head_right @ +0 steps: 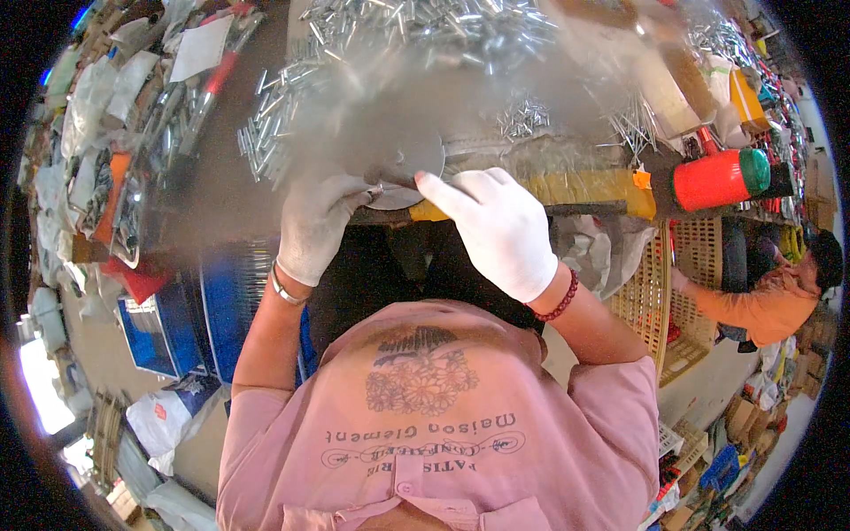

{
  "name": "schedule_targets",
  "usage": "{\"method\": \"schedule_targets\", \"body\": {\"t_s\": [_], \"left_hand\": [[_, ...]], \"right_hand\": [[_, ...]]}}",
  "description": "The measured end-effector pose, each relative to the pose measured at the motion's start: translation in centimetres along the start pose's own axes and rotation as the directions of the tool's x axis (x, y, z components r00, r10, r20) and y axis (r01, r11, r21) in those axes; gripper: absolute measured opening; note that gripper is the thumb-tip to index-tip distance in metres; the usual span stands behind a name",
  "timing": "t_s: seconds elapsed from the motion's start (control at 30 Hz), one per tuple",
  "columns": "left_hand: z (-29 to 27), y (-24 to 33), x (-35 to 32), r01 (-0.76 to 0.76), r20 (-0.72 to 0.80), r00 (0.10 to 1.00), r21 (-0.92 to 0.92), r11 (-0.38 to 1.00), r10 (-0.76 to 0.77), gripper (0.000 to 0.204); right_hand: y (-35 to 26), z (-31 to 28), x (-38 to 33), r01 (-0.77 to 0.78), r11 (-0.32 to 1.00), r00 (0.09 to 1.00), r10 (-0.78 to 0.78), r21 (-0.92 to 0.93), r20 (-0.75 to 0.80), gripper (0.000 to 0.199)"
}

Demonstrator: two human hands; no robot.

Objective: Assembling small metal pins or components using a hammer and a metal jig on a workbench.

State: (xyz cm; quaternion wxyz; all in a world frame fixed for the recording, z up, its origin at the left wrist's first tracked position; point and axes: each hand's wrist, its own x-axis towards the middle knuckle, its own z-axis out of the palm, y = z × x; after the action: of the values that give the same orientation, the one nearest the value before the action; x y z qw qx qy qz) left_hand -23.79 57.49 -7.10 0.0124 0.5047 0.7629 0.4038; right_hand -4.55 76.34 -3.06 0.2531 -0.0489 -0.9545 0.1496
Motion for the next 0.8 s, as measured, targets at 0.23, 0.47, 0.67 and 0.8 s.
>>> {"method": "schedule_targets", "body": {"t_s": [0.23, 0.47, 0.67, 0.8], "left_hand": [[-0.2, -0.2, 0.1, 0.002, 0.004, 1.000, -0.040, 0.999, -0.002, 0.014], [-0.2, -0.3, -0.5, 0.052, -0.001, 0.999, -0.116, 0.992, -0.052, 0.015], [0.4, 1.5, -1.9, 0.124, -0.110, 0.985, -0.074, 0.989, -0.132, 0.028], [1.4, 4.6, -4.1, 0.383, -0.084, 0.903, -0.282, 0.879, -0.420, 0.046]], "right_hand": [[1.4, 1.1, 2.5, -0.160, 0.974, 0.981, 0.140, 0.159, 0.132, 0.041], [-1.0, 1.7, 1.8, -0.112, 0.987, 0.960, 0.136, -0.111, 0.244, 0.015], [-2.5, 2.3, 0.2, -0.477, 0.816, 0.836, 0.307, 0.325, 0.455, 0.011], [-3.4, 2.3, -0.1, -0.824, 0.325, 0.559, 0.335, 0.463, 0.759, 0.018]]}}
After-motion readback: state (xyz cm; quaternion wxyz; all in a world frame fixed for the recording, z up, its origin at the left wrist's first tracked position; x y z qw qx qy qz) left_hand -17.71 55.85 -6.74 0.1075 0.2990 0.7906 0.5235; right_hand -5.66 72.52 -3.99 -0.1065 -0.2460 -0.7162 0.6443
